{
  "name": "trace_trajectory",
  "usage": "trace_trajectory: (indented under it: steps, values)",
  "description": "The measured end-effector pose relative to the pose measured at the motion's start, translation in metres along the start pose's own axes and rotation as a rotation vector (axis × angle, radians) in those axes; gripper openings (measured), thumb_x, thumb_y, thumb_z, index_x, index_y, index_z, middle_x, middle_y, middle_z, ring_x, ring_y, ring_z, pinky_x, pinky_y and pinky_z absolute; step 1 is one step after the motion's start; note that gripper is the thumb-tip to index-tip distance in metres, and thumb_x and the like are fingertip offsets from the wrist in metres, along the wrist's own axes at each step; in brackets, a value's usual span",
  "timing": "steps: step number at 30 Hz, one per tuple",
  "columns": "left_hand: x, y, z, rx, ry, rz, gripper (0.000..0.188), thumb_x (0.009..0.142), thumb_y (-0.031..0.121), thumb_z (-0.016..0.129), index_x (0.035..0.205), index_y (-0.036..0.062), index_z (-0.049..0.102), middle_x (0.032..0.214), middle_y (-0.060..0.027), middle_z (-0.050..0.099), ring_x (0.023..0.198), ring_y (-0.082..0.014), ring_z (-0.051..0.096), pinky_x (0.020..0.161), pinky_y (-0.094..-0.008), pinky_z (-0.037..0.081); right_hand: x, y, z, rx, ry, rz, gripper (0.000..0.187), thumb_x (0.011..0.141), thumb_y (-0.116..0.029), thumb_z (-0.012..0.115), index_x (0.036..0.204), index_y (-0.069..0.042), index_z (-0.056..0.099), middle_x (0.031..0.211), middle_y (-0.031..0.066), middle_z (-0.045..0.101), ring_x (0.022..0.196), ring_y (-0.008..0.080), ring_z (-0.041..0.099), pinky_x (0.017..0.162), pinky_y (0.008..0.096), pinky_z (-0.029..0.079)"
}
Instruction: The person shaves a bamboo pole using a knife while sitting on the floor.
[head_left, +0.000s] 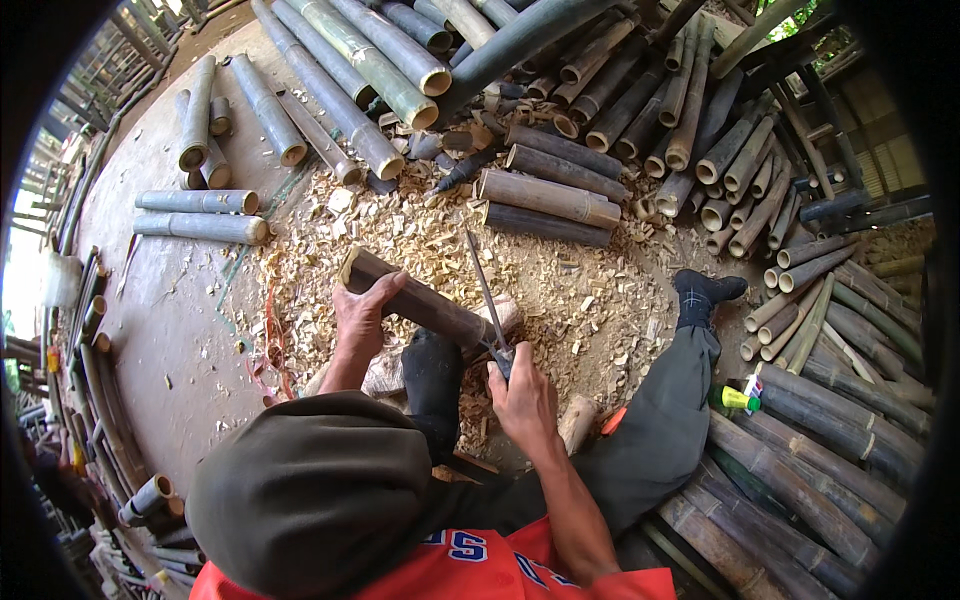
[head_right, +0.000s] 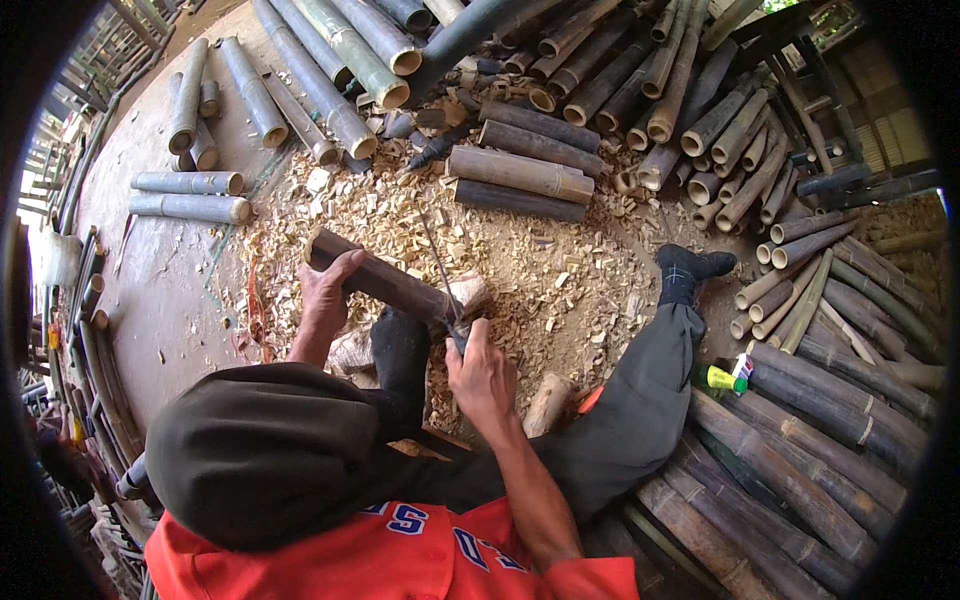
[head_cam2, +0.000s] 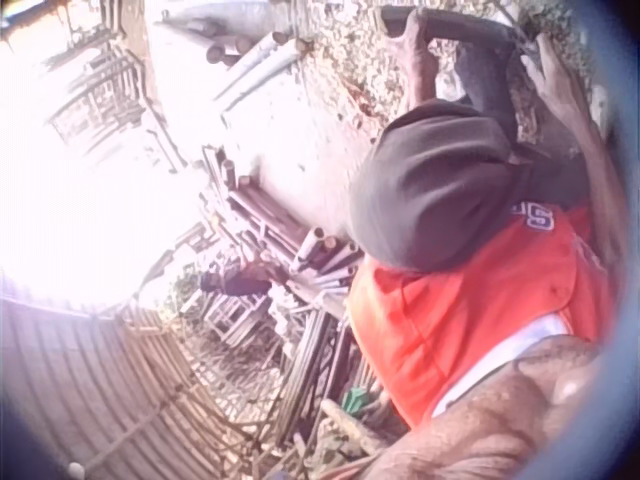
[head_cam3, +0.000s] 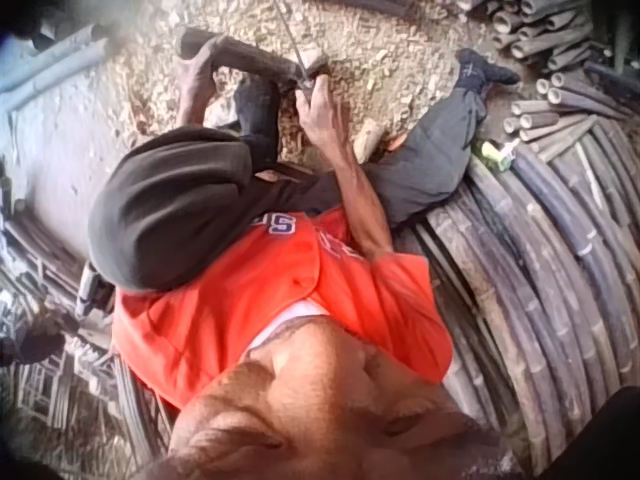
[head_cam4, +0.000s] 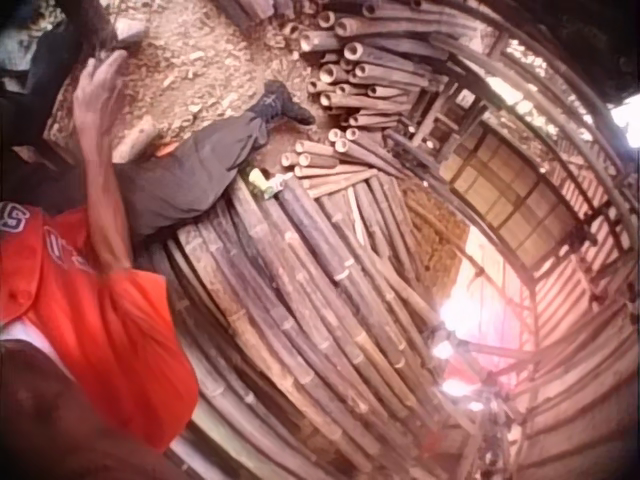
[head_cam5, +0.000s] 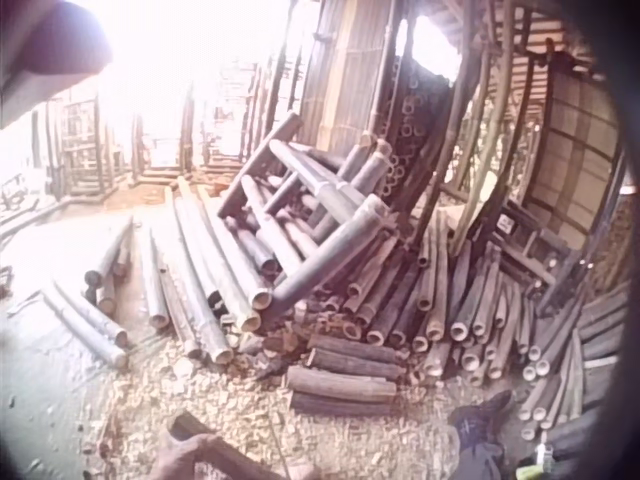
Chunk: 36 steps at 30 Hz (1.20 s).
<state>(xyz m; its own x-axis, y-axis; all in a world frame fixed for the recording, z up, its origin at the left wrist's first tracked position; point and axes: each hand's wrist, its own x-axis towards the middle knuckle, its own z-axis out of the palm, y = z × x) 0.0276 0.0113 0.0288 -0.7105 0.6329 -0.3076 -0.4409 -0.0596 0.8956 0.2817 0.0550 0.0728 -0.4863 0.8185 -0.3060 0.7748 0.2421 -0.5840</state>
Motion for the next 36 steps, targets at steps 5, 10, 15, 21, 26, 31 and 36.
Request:
trace_trajectory:
  steps: [5, 10, 15, 21, 26, 31, 36]
  values:
    - [-0.004, -0.009, 0.004, 0.040, 0.034, -0.068, 0.040, 0.077, 0.014, 0.090, 0.104, -0.0050, 0.068, 0.098, -0.0099, 0.070, 0.082, -0.0168, 0.069, 0.079, -0.0328, 0.056, -0.008, 0.027, 0.019, 0.151, 0.175, -0.051, 0.038, 0.102, -0.032, 0.059, 0.120, 0.000, 0.048, 0.087, 0.0236, 0.071, 0.071, 0.0386, 0.072, 0.065, 0.0495, 0.056]
    - [-0.004, 0.003, 0.002, 0.064, 0.004, -0.028, 0.059, 0.075, 0.015, 0.092, 0.113, -0.0081, 0.055, 0.099, -0.0135, 0.069, 0.087, -0.0193, 0.070, 0.081, -0.0334, 0.058, 0.012, 0.034, 0.007, -0.012, 0.011, 0.089, 0.039, 0.100, -0.031, 0.061, 0.117, 0.002, 0.048, 0.084, 0.0275, 0.069, 0.080, 0.0453, 0.071, 0.069, 0.0526, 0.056]
    - [-0.003, 0.002, -0.016, 0.020, -0.023, -0.086, 0.041, 0.078, 0.011, 0.089, 0.106, -0.0095, 0.067, 0.092, -0.0127, 0.074, 0.080, -0.0192, 0.073, 0.076, -0.0314, 0.061, -0.009, 0.014, 0.000, 0.257, 0.281, -0.211, 0.034, 0.100, -0.027, 0.064, 0.115, 0.000, 0.049, 0.081, 0.0241, 0.069, 0.073, 0.0436, 0.070, 0.061, 0.0514, 0.054]
    - [-0.006, 0.007, 0.002, -0.120, -0.011, -0.075, 0.046, 0.077, 0.015, 0.090, 0.108, -0.0023, 0.062, 0.100, -0.0106, 0.070, 0.087, -0.0189, 0.071, 0.078, -0.0341, 0.058, 0.008, 0.021, 0.009, 0.003, 0.013, 0.065, 0.034, 0.099, -0.027, 0.063, 0.112, 0.000, 0.048, 0.085, 0.0258, 0.069, 0.076, 0.0463, 0.070, 0.064, 0.0522, 0.055]
    - [0.004, -0.011, -0.006, -0.039, 0.088, 0.004, 0.045, 0.073, 0.013, 0.095, 0.102, -0.0090, 0.069, 0.093, -0.0113, 0.073, 0.077, -0.0179, 0.072, 0.072, -0.0322, 0.060, -0.010, -0.017, -0.016, 0.288, 0.302, -0.246, 0.035, 0.101, -0.030, 0.059, 0.114, 0.001, 0.047, 0.083, 0.0260, 0.070, 0.077, 0.0470, 0.070, 0.065, 0.0559, 0.054]
    - [0.004, -0.013, 0.012, -0.014, 0.065, 0.043, 0.050, 0.072, 0.015, 0.095, 0.106, -0.0093, 0.067, 0.093, -0.0127, 0.072, 0.078, -0.0179, 0.070, 0.076, -0.0324, 0.058, 0.018, 0.034, 0.026, -0.080, 0.071, 0.092, 0.033, 0.100, -0.027, 0.061, 0.111, 0.001, 0.047, 0.084, 0.0277, 0.070, 0.081, 0.0468, 0.071, 0.067, 0.0567, 0.055]
    - [0.000, -0.016, -0.009, -0.013, 0.138, 0.012, 0.055, 0.071, 0.012, 0.095, 0.109, -0.0097, 0.062, 0.094, -0.0126, 0.072, 0.081, -0.0187, 0.071, 0.079, -0.0326, 0.058, -0.011, -0.018, -0.011, 0.212, 0.173, -0.067, 0.030, 0.100, -0.024, 0.062, 0.112, 0.000, 0.049, 0.083, 0.0272, 0.069, 0.076, 0.0465, 0.070, 0.067, 0.0574, 0.053]
